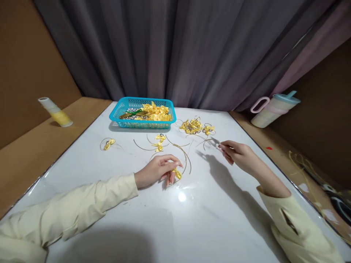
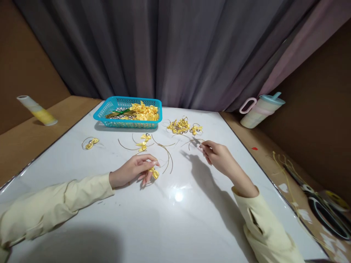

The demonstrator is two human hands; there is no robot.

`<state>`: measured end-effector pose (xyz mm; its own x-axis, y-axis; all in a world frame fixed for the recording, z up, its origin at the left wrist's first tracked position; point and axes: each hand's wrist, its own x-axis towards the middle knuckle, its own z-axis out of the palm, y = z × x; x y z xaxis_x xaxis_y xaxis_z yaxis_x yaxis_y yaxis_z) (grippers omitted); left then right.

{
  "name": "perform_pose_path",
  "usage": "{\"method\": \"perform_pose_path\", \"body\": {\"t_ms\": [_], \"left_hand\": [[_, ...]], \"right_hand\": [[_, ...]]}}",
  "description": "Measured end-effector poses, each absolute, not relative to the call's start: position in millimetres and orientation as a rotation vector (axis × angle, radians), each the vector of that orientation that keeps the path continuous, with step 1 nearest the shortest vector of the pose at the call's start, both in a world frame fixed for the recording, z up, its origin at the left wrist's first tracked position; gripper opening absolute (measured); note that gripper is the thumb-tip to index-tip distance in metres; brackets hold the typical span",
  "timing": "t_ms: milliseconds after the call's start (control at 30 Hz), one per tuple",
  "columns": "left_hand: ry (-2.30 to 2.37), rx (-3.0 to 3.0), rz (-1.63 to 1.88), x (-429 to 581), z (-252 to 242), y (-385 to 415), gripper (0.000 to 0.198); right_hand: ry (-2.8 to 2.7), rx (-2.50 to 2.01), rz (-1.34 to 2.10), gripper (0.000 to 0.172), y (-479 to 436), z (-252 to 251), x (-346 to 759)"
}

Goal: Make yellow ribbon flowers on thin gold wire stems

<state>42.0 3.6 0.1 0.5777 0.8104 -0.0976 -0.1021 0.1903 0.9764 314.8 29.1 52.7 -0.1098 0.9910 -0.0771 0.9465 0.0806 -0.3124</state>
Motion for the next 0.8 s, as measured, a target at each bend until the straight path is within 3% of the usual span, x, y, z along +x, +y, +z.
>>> {"method": "perform_pose_path", "body": {"t_ms": [100, 167, 533, 800], "left_hand": [[0.735, 1.23, 0.744, 43, 1, 4, 0.029], [0.747, 1.228, 0.753, 44, 1, 4, 0.029], [0.739, 1.227, 0.738, 45, -1, 5, 0.024], [0.756, 1.227, 0.746, 44, -1, 6, 0.024]], "right_hand": [[-2.018, -1.616, 1.281, 0.04, 10, 67, 299], [-2.034, -1.469, 1.532, 0.043, -1, 70, 285], [-1.951, -1.521, 1.456, 0.035, -6, 43, 260], [-2.047, -1.537, 1.339, 0.05, -12, 42, 253]]}}
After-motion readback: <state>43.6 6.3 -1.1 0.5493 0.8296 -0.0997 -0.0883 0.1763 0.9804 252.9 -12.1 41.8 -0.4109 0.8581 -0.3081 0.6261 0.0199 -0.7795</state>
